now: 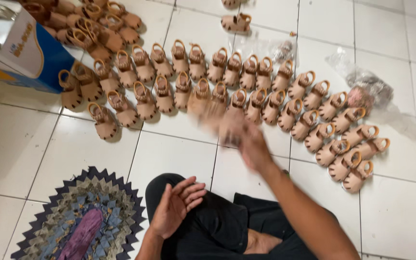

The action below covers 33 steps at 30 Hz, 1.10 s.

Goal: The person sits on the floor among rows of children's sandals, lights a candle with a lighter, and holds each sandal over the candle flame to melt and smooth its edges. They press the treated edges by hand, then place the sandal back in the row and pick up the next one.

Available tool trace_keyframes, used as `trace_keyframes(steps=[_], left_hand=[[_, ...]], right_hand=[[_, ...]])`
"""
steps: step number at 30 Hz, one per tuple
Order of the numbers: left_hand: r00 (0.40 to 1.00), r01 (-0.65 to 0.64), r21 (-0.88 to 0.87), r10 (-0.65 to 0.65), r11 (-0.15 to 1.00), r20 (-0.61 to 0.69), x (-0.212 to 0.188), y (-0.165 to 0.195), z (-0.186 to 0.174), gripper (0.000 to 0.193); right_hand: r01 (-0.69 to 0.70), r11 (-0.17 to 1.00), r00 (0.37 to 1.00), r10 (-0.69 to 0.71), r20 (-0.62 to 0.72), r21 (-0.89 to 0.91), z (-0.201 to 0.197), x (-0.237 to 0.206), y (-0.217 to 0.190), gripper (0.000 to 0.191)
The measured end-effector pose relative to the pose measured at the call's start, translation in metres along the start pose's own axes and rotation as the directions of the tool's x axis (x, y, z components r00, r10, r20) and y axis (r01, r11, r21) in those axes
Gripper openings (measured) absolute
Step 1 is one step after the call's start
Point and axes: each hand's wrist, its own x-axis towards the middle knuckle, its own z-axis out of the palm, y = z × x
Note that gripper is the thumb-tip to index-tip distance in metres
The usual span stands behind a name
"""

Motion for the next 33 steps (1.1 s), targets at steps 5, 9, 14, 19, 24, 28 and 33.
trace_keyframes(steps=[5,9,14,19,24,28,33], left_hand=[[0.996,0.067,0.044,-0.065,0.997,-0.054,0.007,0.005,0.012,0.08],[0.996,0.092,0.036,-0.093,0.995,0.007,0.011,0.006,0.009,0.077],[0.997,0.068,0.123,-0.07,0.99,0.014,0.011,-0.006,0.001,0.071],[0.997,0.067,0.143,-0.063,0.987,-0.034,0.021,-0.029,0.009,0.065],[0.988,0.147,0.215,-0.132,0.965,-0.083,0.065,-0.06,0.039,0.067],[0.957,0.27,0.338,-0.213,0.902,-0.196,0.095,-0.079,0.054,0.066],[0.908,0.37,0.351,-0.256,0.86,-0.331,0.109,-0.088,0.057,0.065]], right_hand=[[0.21,0.955,0.966,-0.236,-0.106,-0.211,-0.001,0.056,-0.064,0.073],[0.139,0.887,0.987,-0.088,0.132,-0.441,-0.03,-0.019,0.013,0.058],[-0.505,0.762,0.863,0.426,-0.273,-0.405,-0.098,-0.139,0.125,0.042],[-0.372,0.922,0.883,0.316,-0.346,-0.105,-0.18,-0.24,0.143,0.043],[-0.186,0.966,0.729,0.014,-0.684,-0.178,-0.261,-0.28,0.122,0.032],[-0.309,0.851,0.492,-0.239,-0.837,-0.425,-0.341,-0.286,0.099,0.026],[-0.389,0.689,0.318,-0.522,-0.791,-0.611,-0.434,-0.263,0.059,0.036]])
